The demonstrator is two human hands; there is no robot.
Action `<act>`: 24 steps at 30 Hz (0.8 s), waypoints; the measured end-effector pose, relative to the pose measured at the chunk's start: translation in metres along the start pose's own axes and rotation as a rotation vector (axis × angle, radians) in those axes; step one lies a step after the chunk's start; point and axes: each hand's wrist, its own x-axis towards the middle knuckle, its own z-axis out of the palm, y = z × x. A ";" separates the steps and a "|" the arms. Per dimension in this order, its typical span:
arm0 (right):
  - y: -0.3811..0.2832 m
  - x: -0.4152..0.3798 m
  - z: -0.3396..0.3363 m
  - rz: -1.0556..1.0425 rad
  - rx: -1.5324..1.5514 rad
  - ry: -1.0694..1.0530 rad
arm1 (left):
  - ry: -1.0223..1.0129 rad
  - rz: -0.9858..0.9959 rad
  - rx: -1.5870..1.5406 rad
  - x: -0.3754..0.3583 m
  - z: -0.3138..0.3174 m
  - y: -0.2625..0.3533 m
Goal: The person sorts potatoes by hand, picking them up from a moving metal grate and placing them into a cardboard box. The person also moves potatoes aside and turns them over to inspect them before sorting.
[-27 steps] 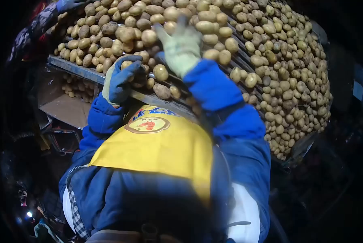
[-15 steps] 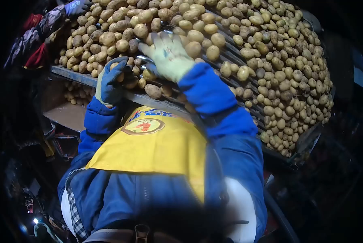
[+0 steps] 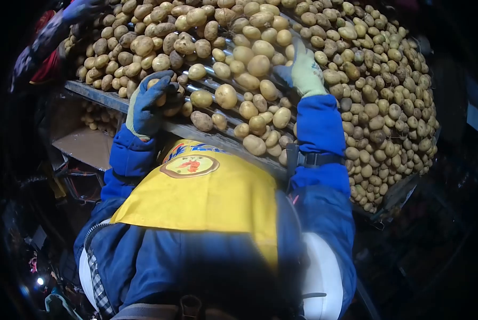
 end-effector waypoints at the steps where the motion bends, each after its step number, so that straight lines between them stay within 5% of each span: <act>1: -0.001 -0.003 0.005 -0.023 0.045 0.066 | 0.013 -0.007 0.005 -0.002 0.002 0.000; 5: -0.010 -0.007 -0.002 0.124 0.122 0.110 | 0.084 0.024 -0.003 -0.007 0.002 -0.001; 9: -0.028 -0.031 -0.025 0.189 1.352 -0.030 | 0.075 0.038 -0.049 -0.012 0.010 0.004; 13: -0.054 -0.038 -0.024 0.143 1.555 -0.165 | 0.038 0.042 -0.060 -0.015 0.009 0.002; 16: -0.083 -0.027 -0.018 0.172 1.837 -0.539 | -0.099 0.135 0.091 -0.012 0.000 -0.004; 17: -0.089 -0.023 -0.009 0.217 1.784 -0.485 | -0.124 0.273 0.207 -0.013 0.001 -0.007; 18: -0.098 -0.021 -0.002 0.201 1.774 -0.535 | -0.146 0.139 0.113 -0.012 -0.002 -0.004; 21: -0.134 -0.011 0.014 -0.624 1.120 -0.376 | -0.080 0.215 0.240 -0.004 0.002 -0.023; 22: -0.162 -0.002 0.010 -0.215 1.636 -0.650 | -0.085 0.237 0.285 -0.004 0.002 -0.025; 23: -0.193 0.004 0.010 -0.437 1.353 -0.606 | -0.108 0.346 0.337 0.000 -0.007 -0.034; 24: -0.225 0.007 0.011 -0.641 1.061 -0.549 | -0.190 0.230 0.294 -0.010 0.001 -0.016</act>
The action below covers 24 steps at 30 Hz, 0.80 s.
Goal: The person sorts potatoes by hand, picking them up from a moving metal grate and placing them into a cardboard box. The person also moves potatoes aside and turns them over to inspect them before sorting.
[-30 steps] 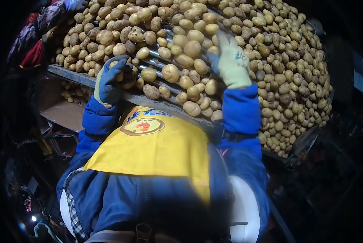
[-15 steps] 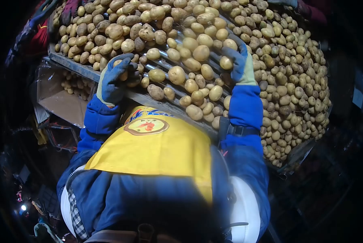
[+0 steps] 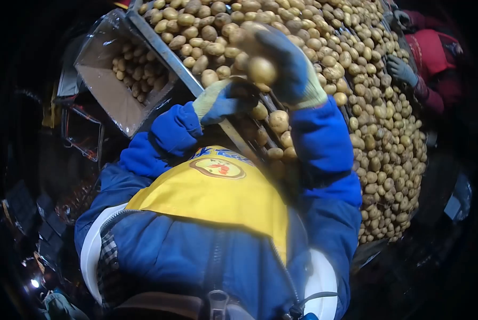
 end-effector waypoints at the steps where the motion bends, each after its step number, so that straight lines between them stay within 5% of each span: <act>1: -0.016 0.022 0.022 0.091 0.225 -0.084 | 0.002 0.210 0.024 0.004 -0.002 -0.010; 2: -0.029 0.041 0.044 0.187 0.451 -0.162 | 0.003 0.415 0.049 0.007 -0.004 -0.020; 3: -0.032 0.059 0.064 0.171 0.523 -0.229 | -0.124 0.119 0.171 -0.008 -0.005 0.043; 4: -0.049 0.074 0.085 0.153 0.593 -0.293 | -0.197 0.031 0.214 -0.004 -0.014 0.041; 6: -0.079 0.072 0.088 0.218 0.578 -0.379 | -0.016 0.124 0.087 0.004 -0.018 -0.011; 8: -0.080 0.071 0.067 0.277 0.206 -0.226 | 0.072 0.078 0.105 0.008 -0.011 -0.010; 10: -0.060 0.045 0.032 0.059 -0.064 0.000 | -0.011 0.102 -0.072 0.005 -0.015 -0.005; 12: -0.055 0.011 -0.005 -0.017 -0.662 0.182 | -0.027 -0.097 -0.323 0.004 -0.018 0.000; 16: -0.028 -0.084 -0.050 0.385 -0.917 0.531 | -0.029 -0.166 -0.406 0.006 -0.021 0.000; 21: 0.024 -0.174 -0.040 0.452 -0.823 0.640 | -0.106 0.126 0.064 0.005 -0.025 0.001; 23: 0.028 -0.179 -0.022 0.271 -1.049 0.583 | 0.037 -0.293 -0.388 0.009 -0.026 -0.002; 24: 0.018 -0.174 -0.007 0.204 -1.174 0.546 | 0.039 -0.301 -0.383 0.010 -0.026 -0.002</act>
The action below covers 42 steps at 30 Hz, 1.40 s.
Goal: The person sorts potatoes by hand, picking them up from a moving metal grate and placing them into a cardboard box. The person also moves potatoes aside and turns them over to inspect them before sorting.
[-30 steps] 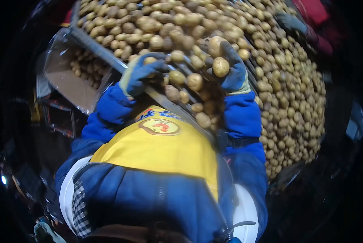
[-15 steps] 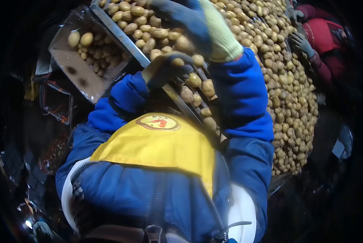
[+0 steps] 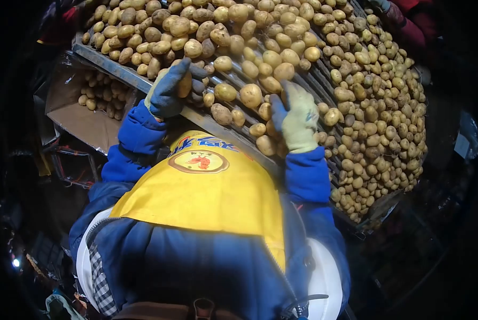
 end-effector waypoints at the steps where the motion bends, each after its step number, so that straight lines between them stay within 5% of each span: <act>1: -0.006 0.000 0.003 -0.044 -0.046 -0.005 | 0.015 0.043 -0.007 -0.001 0.001 0.000; 3: -0.023 0.003 0.007 -0.122 -0.134 -0.107 | 0.056 0.263 0.097 0.000 0.002 -0.006; 9: -0.051 0.031 0.010 -0.376 -0.317 -0.400 | 0.044 0.090 -0.027 -0.003 0.006 0.001; 18: -0.028 0.034 0.044 -0.238 -0.192 -0.509 | 0.026 0.063 -0.124 -0.008 0.012 0.009; 21: -0.017 0.025 0.034 -0.180 0.346 -0.236 | 0.039 0.073 -0.147 -0.003 0.004 0.004; 22: -0.020 0.024 0.018 0.210 0.587 -0.369 | 0.035 0.081 -0.198 -0.001 0.005 0.005; 24: -0.018 0.020 -0.027 0.725 1.028 -0.315 | 0.031 0.065 -0.187 -0.001 0.005 0.006; 26: 0.029 -0.005 -0.047 0.631 1.360 -0.055 | -0.018 0.074 -0.198 0.001 -0.004 0.003; 28: 0.068 -0.035 -0.072 0.568 1.187 0.097 | -0.044 0.060 -0.228 0.000 0.002 0.002; 30: 0.116 -0.065 -0.096 0.420 0.352 0.006 | -0.124 0.099 -0.224 0.001 -0.003 -0.001; 31: 0.130 -0.073 -0.095 0.429 0.349 0.011 | -0.208 0.060 -0.320 0.004 -0.007 -0.001; 33: 0.153 -0.081 -0.090 0.794 0.323 0.109 | -0.181 0.048 -0.313 0.005 -0.005 0.000; 34: 0.134 -0.072 -0.094 0.698 -0.170 -0.068 | -0.146 0.044 -0.306 0.001 0.006 0.007; 35: 0.123 -0.064 -0.081 0.709 -0.195 -0.157 | 0.101 0.041 -0.203 -0.004 0.023 0.009; 40: 0.132 -0.037 -0.049 0.523 -0.318 -0.148 | 0.096 0.070 -0.183 -0.004 0.018 0.008; 42: 0.130 -0.021 -0.061 0.893 0.216 -0.279 | 0.038 0.100 -0.191 -0.002 0.011 0.002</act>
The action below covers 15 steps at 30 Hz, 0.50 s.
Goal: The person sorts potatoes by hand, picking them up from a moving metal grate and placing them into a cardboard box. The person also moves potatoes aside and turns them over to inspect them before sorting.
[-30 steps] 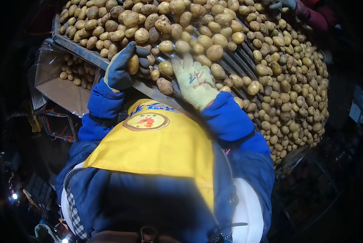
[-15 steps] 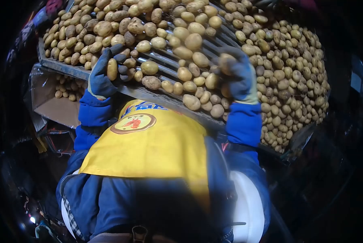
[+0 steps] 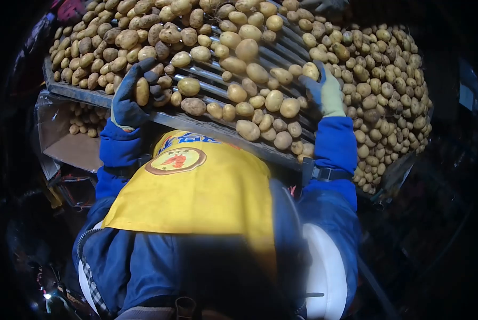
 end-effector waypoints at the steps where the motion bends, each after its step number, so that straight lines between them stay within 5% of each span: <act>1: 0.009 0.005 0.004 -0.282 0.292 0.022 | -0.046 0.033 0.016 0.000 -0.003 -0.002; 5: -0.058 -0.040 0.006 -0.028 1.148 -0.392 | -0.092 0.142 0.201 -0.006 -0.003 -0.002; 9: -0.118 -0.029 0.043 -0.252 1.035 -0.637 | -0.187 0.155 0.478 -0.002 -0.008 -0.002; 11: -0.155 -0.022 0.061 -0.396 0.803 -0.751 | -0.221 0.157 0.356 0.004 -0.017 -0.014; 14: -0.241 -0.047 0.088 -0.613 0.619 -0.904 | -0.259 0.658 0.772 0.008 -0.021 -0.017; 15: -0.271 -0.063 0.090 -0.606 0.498 -1.018 | -0.175 0.374 0.482 0.004 -0.013 -0.014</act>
